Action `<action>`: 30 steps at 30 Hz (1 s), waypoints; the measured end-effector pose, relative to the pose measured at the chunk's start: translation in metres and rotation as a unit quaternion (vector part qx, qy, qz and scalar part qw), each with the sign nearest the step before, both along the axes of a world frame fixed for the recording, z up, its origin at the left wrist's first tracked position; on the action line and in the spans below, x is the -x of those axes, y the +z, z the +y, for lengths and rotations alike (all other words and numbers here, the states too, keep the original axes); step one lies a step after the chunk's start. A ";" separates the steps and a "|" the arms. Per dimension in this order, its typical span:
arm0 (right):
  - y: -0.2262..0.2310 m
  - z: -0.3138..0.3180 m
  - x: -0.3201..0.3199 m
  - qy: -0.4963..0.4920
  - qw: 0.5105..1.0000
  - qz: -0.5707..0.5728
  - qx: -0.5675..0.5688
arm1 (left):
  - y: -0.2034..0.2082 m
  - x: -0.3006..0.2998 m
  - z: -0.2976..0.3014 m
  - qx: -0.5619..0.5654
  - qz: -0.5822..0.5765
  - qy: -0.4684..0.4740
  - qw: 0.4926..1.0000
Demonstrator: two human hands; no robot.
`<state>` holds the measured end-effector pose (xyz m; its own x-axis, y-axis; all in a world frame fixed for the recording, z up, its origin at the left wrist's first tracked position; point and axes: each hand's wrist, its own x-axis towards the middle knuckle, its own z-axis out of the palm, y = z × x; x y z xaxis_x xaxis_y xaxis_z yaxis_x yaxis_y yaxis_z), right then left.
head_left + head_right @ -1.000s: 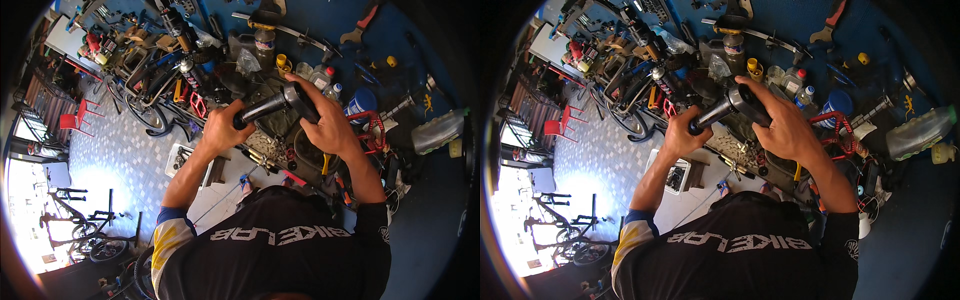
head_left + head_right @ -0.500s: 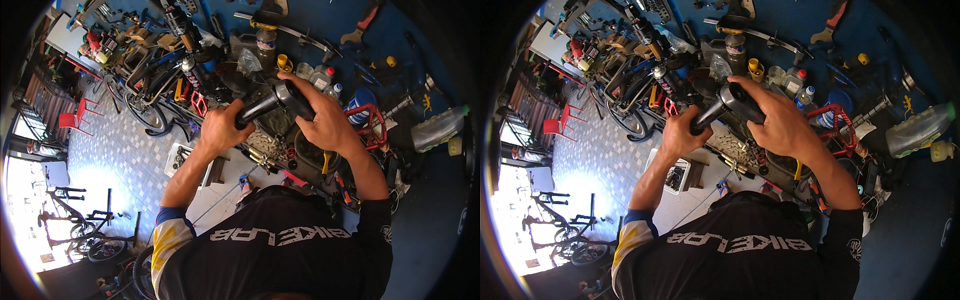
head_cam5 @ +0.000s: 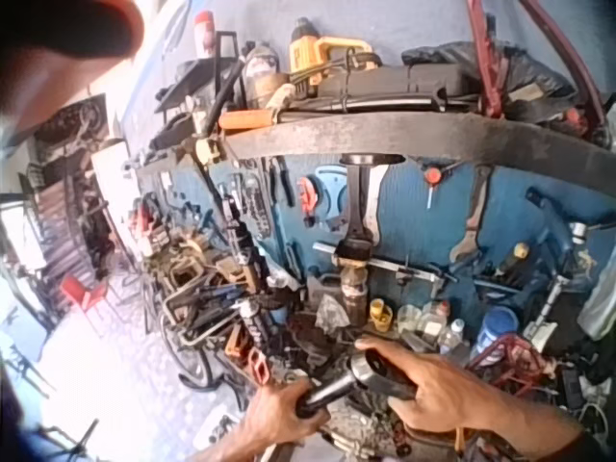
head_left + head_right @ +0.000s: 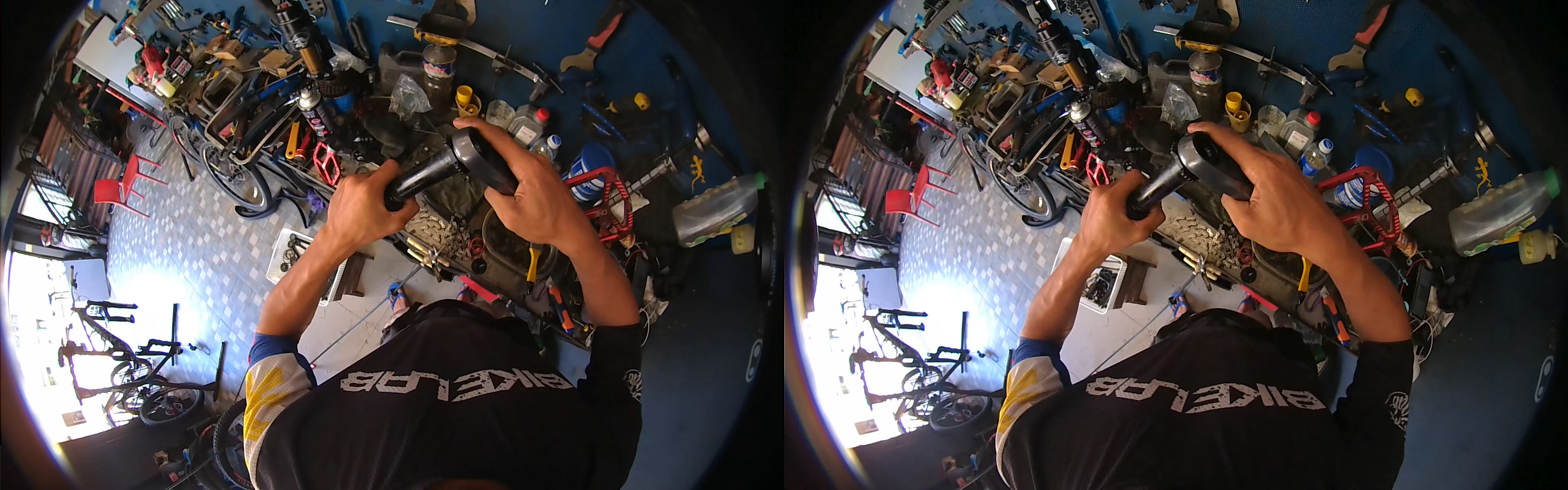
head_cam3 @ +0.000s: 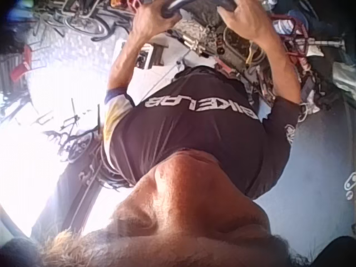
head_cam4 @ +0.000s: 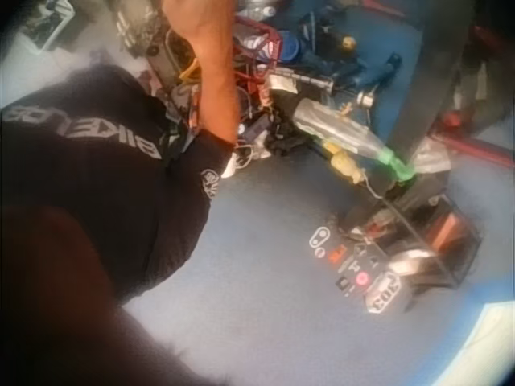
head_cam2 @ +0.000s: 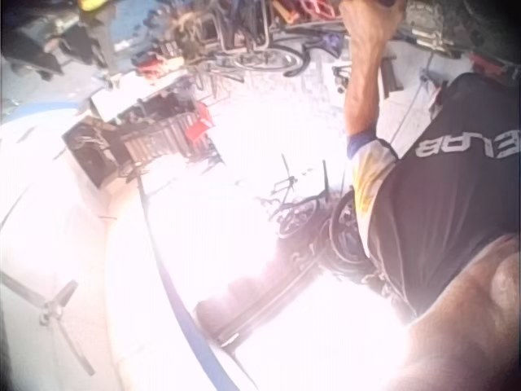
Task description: The person scrubs small bicycle parts in a metal tray using a brush and liquid, then places the cleaned parts into a white plastic bin. The person also handles a black cylindrical tool and wipes it with a cloth.
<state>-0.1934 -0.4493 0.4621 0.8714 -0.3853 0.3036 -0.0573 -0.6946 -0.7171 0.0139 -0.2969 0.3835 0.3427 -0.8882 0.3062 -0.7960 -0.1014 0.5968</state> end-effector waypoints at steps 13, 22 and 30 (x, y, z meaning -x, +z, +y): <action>-0.005 -0.017 0.001 0.021 0.999 0.003 0.024 | 0.001 -0.002 0.001 -0.031 -0.078 -0.065 0.994; 0.014 -0.008 0.001 -0.030 0.994 0.091 -0.058 | 0.006 0.002 -0.005 -0.013 0.060 -0.023 0.998; 0.015 -0.007 0.004 -0.026 0.998 0.061 -0.025 | 0.005 0.003 -0.011 -0.013 0.058 0.006 0.998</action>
<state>-0.1977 -0.4564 0.4767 0.8793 -0.4424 0.1764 -0.1800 -0.6517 -0.7368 0.0111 -0.3076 0.3880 0.3853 -0.8908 0.2410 -0.7206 -0.1273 0.6816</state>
